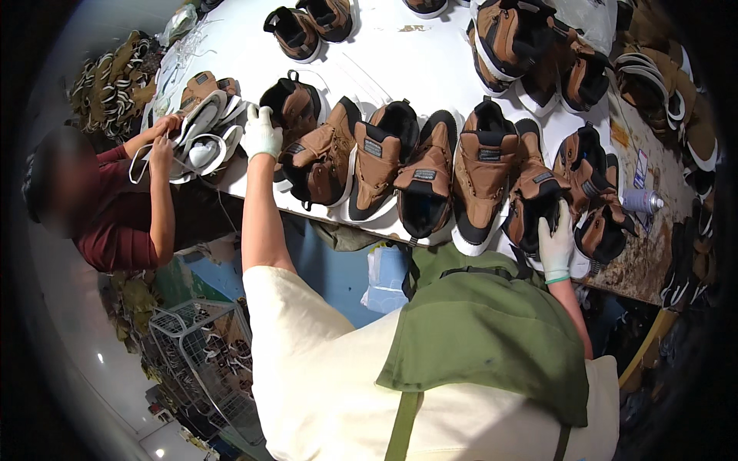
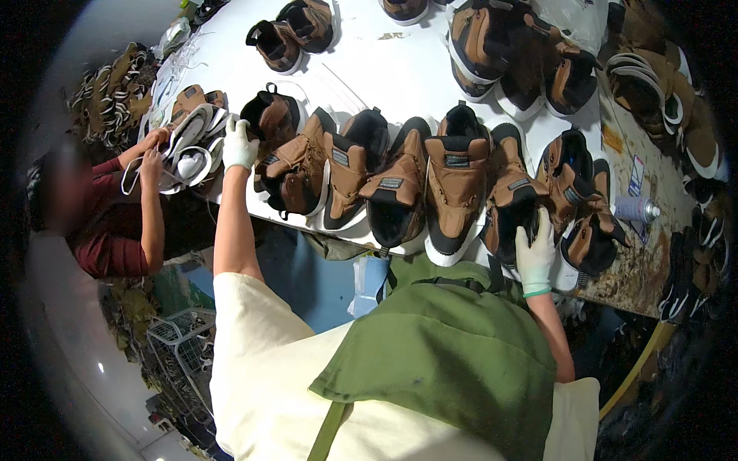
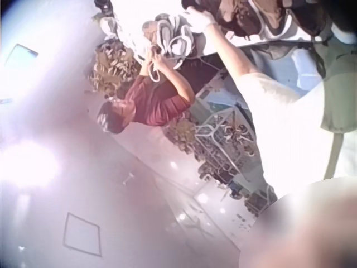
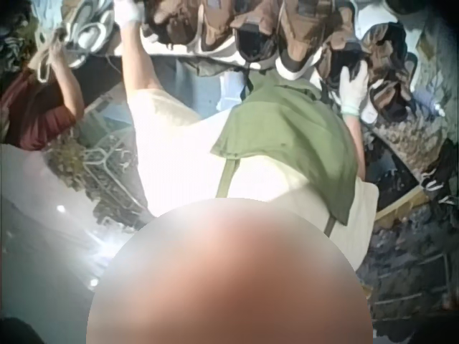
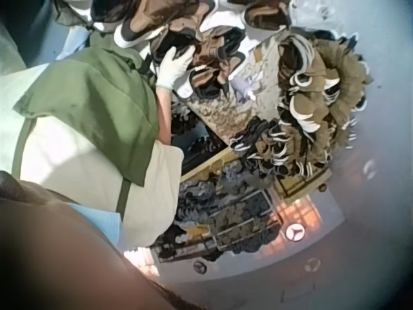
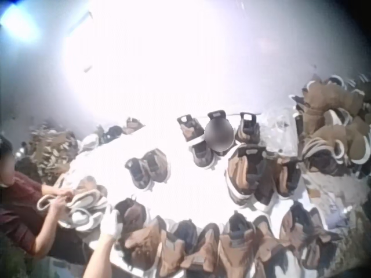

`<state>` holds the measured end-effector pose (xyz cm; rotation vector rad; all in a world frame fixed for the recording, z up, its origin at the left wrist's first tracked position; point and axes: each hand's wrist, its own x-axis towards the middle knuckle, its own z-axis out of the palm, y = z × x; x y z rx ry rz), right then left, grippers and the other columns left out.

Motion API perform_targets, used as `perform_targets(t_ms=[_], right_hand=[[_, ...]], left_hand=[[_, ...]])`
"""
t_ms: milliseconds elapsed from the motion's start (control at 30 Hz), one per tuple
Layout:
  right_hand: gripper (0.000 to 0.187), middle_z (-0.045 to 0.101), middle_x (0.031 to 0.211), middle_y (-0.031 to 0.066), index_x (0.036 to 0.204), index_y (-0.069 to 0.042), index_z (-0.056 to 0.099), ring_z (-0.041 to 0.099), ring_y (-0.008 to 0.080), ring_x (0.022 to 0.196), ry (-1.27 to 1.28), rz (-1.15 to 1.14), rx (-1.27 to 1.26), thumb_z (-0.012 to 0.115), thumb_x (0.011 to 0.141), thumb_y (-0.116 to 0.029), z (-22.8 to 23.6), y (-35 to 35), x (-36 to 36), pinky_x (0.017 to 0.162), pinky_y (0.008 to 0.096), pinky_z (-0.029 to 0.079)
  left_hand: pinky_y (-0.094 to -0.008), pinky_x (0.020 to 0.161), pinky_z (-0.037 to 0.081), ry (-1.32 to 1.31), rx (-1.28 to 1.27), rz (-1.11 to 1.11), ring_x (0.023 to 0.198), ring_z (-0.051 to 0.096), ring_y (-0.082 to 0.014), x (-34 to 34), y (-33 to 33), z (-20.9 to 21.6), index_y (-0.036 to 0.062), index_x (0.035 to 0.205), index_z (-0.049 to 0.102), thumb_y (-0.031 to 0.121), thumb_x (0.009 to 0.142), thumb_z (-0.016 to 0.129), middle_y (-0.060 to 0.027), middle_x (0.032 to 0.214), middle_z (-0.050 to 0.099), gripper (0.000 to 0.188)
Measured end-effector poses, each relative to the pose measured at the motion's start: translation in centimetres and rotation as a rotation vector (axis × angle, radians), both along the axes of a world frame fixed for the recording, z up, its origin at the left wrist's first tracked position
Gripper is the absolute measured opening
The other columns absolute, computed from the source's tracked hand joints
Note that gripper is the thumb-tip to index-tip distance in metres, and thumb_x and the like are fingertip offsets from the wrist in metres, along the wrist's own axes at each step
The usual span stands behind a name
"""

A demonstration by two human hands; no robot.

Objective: The person repeatedly picks up brown work boots from a white table, turns them over, and inspects the soles and uppers. They handle multiple pairs one at a time, placing each boot back on the table after inspection.

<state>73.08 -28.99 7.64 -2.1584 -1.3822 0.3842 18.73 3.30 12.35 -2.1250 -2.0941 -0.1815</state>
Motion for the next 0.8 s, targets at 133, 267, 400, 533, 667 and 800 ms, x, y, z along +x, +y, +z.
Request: perform_targets(t_ms=[133,267,400,533,667,800], right_hand=[[0.058,0.051,0.133,0.0243,0.139,-0.003,0.041,0.052,0.0424,0.118,0.015,0.006,-0.003,0.063,0.088,-0.021,-0.1,0.0,0.0,0.096,0.0451,0.044],[0.059,0.052,0.132,0.0235,0.139,-0.005,0.042,0.053,0.0413,0.117,-0.01,0.012,-0.005,0.064,0.086,-0.022,-0.3,0.1,0.2,0.097,0.0445,0.045],[0.062,0.054,0.127,0.0222,0.139,-0.011,0.04,0.058,0.0426,0.108,0.004,0.003,0.019,0.064,0.085,-0.027,-0.4,0.3,0.1,0.089,0.0476,0.049],[0.064,0.055,0.122,0.0233,0.139,-0.008,0.04,0.057,0.0434,0.106,0.142,-0.042,-0.064,0.066,0.083,-0.025,0.5,0.8,-0.3,0.088,0.0489,0.047],[0.064,0.055,0.121,0.0248,0.139,-0.008,0.04,0.057,0.045,0.103,0.135,-0.064,-0.045,0.066,0.083,-0.025,1.0,0.5,-0.6,0.086,0.0499,0.047],[0.063,0.057,0.11,0.0244,0.139,-0.011,0.039,0.061,0.0444,0.088,0.058,-0.041,0.079,0.065,0.083,-0.027,-0.4,0.2,-0.3,0.074,0.0513,0.05]], left_hand=[[-0.0478,0.089,0.049,-0.026,-0.037,-0.004,0.107,0.056,-0.0446,0.1,-1.5,0.5,0.0126,0.111,0.055,0.014,0.073,0.076,-0.0222,0.14,0.041,0.043],[-0.0504,0.092,0.045,0.003,0.022,-0.071,0.105,0.053,-0.0437,-0.3,-2.1,0.2,0.0152,0.108,0.06,0.022,0.07,0.078,-0.0171,0.128,0.05,0.043],[-0.051,0.097,0.041,-0.026,-0.165,-0.112,0.113,0.047,-0.046,-0.9,-2.8,0.5,0.0081,0.107,0.058,0.02,0.074,0.074,-0.0205,0.129,0.051,0.039],[-0.0496,0.085,0.046,-0.007,-0.103,-0.187,0.099,0.056,-0.0441,-2.6,-3.0,0.0,0.0071,0.106,0.054,0.019,0.075,0.073,-0.0171,0.121,0.053,0.037],[-0.0475,0.094,0.044,-0.02,-0.084,-0.205,0.113,0.052,-0.0438,-3.3,-1.8,-0.9,0.0077,0.121,0.053,0.02,0.079,0.07,-0.0192,0.135,0.047,0.048],[-0.0441,0.104,0.039,-0.013,-0.105,-0.141,0.127,0.044,-0.0429,-3.2,-1.6,-0.6,0.007,0.138,0.044,0.024,0.082,0.067,-0.0217,0.147,0.036,0.063]])
